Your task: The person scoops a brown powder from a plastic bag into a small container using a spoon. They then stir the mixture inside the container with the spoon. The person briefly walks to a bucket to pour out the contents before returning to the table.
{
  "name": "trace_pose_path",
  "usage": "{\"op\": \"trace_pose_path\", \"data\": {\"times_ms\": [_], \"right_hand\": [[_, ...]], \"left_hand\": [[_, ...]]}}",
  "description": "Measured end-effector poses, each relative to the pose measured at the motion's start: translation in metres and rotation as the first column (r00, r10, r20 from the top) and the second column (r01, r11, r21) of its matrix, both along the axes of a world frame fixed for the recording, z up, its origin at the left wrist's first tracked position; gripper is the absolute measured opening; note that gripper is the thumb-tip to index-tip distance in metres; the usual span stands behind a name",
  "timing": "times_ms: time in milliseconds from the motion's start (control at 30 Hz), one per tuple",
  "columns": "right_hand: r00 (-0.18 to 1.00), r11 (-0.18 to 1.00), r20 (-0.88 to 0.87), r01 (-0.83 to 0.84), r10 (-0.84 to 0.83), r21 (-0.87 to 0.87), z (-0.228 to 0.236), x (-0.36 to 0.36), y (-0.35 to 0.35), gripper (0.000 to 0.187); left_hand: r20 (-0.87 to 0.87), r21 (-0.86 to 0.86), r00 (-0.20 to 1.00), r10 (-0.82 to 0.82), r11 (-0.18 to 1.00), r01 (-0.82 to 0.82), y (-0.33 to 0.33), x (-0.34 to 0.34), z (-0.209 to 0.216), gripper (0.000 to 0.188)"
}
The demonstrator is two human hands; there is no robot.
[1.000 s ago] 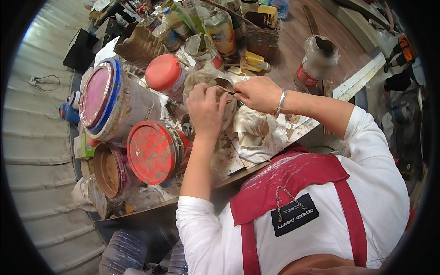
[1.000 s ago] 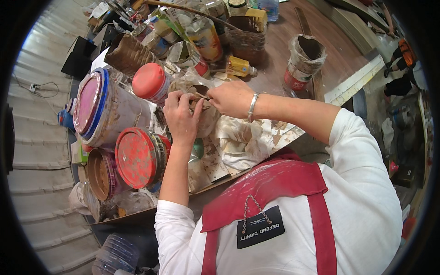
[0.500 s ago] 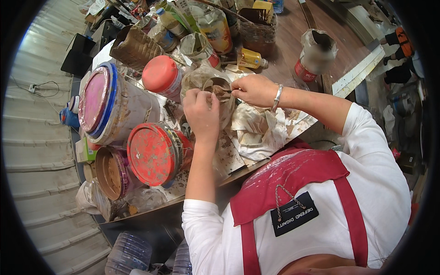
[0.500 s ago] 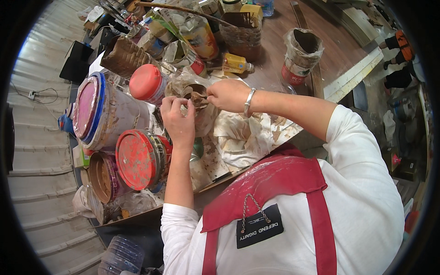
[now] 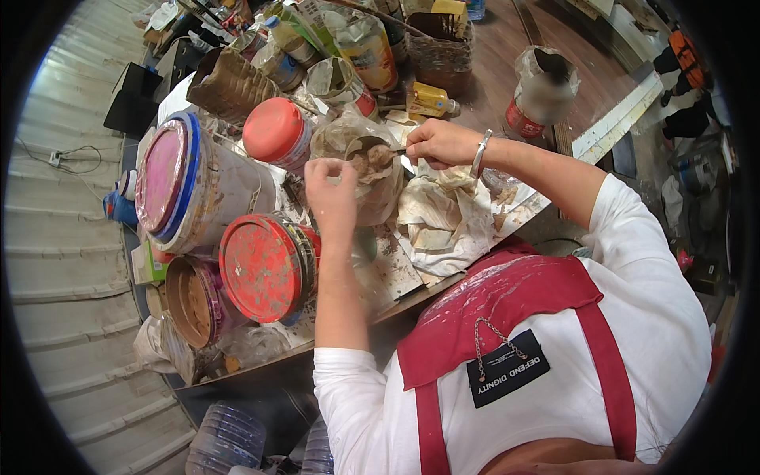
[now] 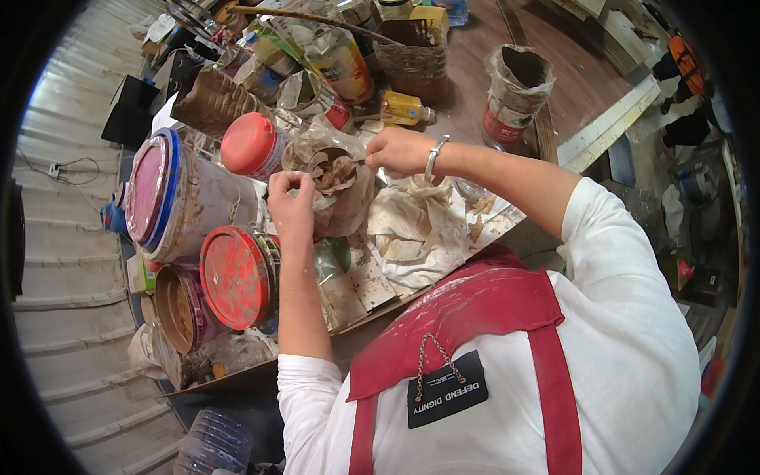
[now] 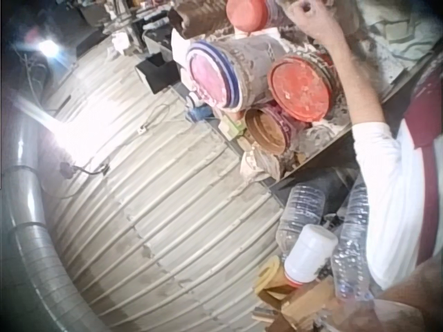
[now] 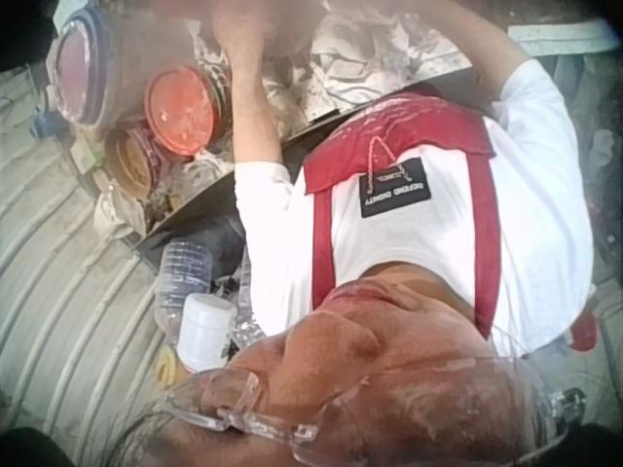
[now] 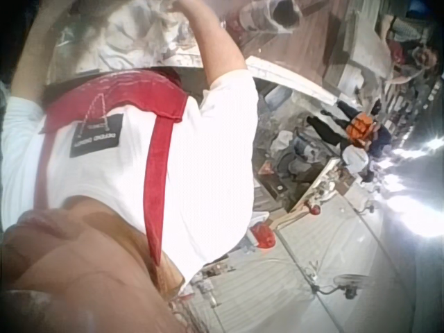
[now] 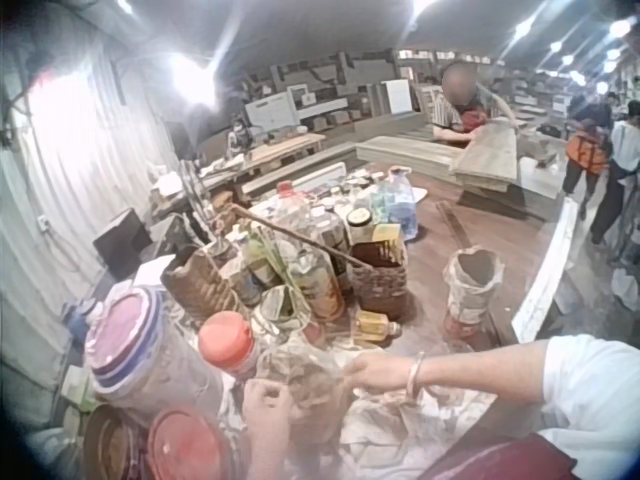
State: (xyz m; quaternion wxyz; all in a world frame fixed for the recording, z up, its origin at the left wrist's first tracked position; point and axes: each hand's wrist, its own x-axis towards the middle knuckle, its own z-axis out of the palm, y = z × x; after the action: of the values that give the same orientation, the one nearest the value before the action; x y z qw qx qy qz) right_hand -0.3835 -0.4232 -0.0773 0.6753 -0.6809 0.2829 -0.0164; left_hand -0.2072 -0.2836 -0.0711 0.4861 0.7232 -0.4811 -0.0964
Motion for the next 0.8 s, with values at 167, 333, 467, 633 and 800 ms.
{"op": "trace_pose_path", "data": {"times_ms": [167,333,467,633,800], "right_hand": [[1.0,1.0,0.007,-0.007,0.007,-0.005,0.001,0.002,0.0,0.017],[1.0,0.996,0.002,0.028,-0.028,-0.08,-0.002,0.008,0.003,0.021],[1.0,0.991,0.018,0.025,-0.023,-0.134,-0.002,0.008,0.006,0.023],[0.995,0.739,0.096,0.059,0.008,-0.671,-0.002,0.007,0.016,0.023],[0.96,0.269,-0.278,-0.272,0.013,-0.924,0.02,0.01,0.043,0.013]], "left_hand": [[0.146,0.036,0.989,-0.018,0.999,0.013,0.0,0.002,0.01,0.011],[0.473,0.069,0.881,-0.016,0.997,-0.019,0.001,-0.013,0.021,0.01],[0.471,0.028,0.881,-0.035,0.999,0.025,0.005,-0.008,0.017,0.012],[0.382,0.107,0.918,-0.108,0.992,0.072,0.021,0.004,0.001,0.051],[0.321,0.163,0.923,-0.211,0.973,0.165,0.013,-0.006,-0.016,0.088]]}}
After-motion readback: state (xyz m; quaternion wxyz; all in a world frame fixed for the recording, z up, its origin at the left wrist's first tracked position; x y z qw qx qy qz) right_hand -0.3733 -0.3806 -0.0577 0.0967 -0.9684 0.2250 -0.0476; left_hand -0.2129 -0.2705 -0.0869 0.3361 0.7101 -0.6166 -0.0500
